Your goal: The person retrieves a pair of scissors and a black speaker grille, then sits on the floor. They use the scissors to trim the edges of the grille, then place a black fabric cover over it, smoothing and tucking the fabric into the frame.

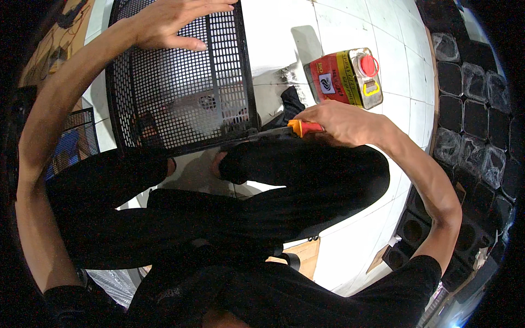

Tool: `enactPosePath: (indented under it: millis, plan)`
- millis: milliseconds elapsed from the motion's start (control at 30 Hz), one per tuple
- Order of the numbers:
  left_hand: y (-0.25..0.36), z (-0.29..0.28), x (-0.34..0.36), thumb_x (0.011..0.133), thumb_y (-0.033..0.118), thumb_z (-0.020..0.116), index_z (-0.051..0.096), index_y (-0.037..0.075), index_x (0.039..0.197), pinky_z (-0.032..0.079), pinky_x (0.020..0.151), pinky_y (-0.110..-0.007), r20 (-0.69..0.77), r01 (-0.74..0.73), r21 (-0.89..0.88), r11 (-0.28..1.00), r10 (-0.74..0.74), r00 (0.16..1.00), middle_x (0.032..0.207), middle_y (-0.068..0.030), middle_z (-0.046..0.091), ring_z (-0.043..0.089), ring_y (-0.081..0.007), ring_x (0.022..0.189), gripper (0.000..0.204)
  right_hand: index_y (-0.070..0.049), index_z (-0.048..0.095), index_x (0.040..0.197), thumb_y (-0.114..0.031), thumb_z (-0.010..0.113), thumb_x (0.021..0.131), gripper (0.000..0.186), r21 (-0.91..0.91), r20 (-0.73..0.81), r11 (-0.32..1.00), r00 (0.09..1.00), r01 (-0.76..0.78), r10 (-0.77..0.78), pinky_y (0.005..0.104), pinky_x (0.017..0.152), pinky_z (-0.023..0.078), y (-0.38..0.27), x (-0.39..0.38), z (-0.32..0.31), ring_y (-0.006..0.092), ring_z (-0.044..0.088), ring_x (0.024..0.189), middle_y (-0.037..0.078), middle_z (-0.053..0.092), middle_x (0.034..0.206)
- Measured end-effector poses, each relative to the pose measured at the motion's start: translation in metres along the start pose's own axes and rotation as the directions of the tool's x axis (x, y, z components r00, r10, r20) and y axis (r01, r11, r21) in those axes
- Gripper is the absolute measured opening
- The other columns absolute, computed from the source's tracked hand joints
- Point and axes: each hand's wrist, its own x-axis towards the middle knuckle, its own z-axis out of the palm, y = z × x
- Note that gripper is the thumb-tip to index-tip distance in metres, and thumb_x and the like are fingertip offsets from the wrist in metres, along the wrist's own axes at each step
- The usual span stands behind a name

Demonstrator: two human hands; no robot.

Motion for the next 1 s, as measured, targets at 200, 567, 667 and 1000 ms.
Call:
enactPosePath:
  millis: [200, 567, 667, 1000]
  plan:
    - [-0.002, 0.003, -0.001, 0.088, 0.064, 0.053, 0.031, 0.003, 0.149, 0.01, 0.119, -0.059, 0.015, 0.006, 0.031, 0.999, -0.006, 1.0, 0.157, -0.0183, 0.028, 0.018, -0.0379, 0.148, 0.089, 0.005, 0.052, 0.131, 0.003, 0.068, 0.08, 0.053, -0.008, 0.107, 0.988, 0.982, -0.154, 0.154, 0.0404, 0.099, 0.051, -0.019, 0.007, -0.008, 0.0362, 0.064, 0.107, 0.023, 0.064, 0.118]
    - [-0.001, -0.003, 0.007, 0.086, 0.068, 0.053, 0.027, 0.005, 0.152, 0.011, 0.119, -0.059, 0.096, 0.017, 0.084, 0.996, -0.025, 0.995, 0.159, -0.0177, 0.025, 0.016, -0.0392, 0.148, 0.094, 0.001, 0.059, 0.125, 0.011, 0.056, 0.08, 0.046, 0.163, 0.132, 0.945, 0.956, -0.282, 0.262, 0.0463, 0.095, 0.05, 0.0, -0.01, 0.002, 0.0372, 0.06, 0.112, 0.022, 0.063, 0.118]
    - [-0.016, 0.028, -0.001, 0.09, 0.07, 0.042, 0.034, 0.017, 0.15, 0.011, 0.121, -0.056, -0.127, 0.019, 0.22, 0.975, 0.01, 0.992, 0.157, -0.0068, 0.032, 0.021, -0.0293, 0.148, 0.081, 0.001, 0.061, 0.121, 0.004, 0.058, 0.087, 0.034, 0.257, -0.068, 0.953, 0.98, -0.163, 0.186, 0.0401, 0.083, 0.054, 0.017, -0.026, 0.011, 0.0282, 0.066, 0.09, 0.019, 0.067, 0.096]
    - [0.004, 0.005, 0.005, 0.085, 0.075, 0.044, 0.033, 0.017, 0.151, 0.016, 0.12, -0.055, 0.047, 0.071, 0.311, 0.948, -0.09, 0.995, 0.157, -0.0032, 0.034, 0.025, -0.0323, 0.147, 0.088, 0.002, 0.059, 0.119, 0.003, 0.06, 0.084, 0.035, 0.219, -0.748, 0.916, 0.545, -0.336, 0.378, 0.0422, 0.085, 0.051, -0.053, -0.092, 0.038, 0.0378, 0.064, 0.096, 0.022, 0.066, 0.101]
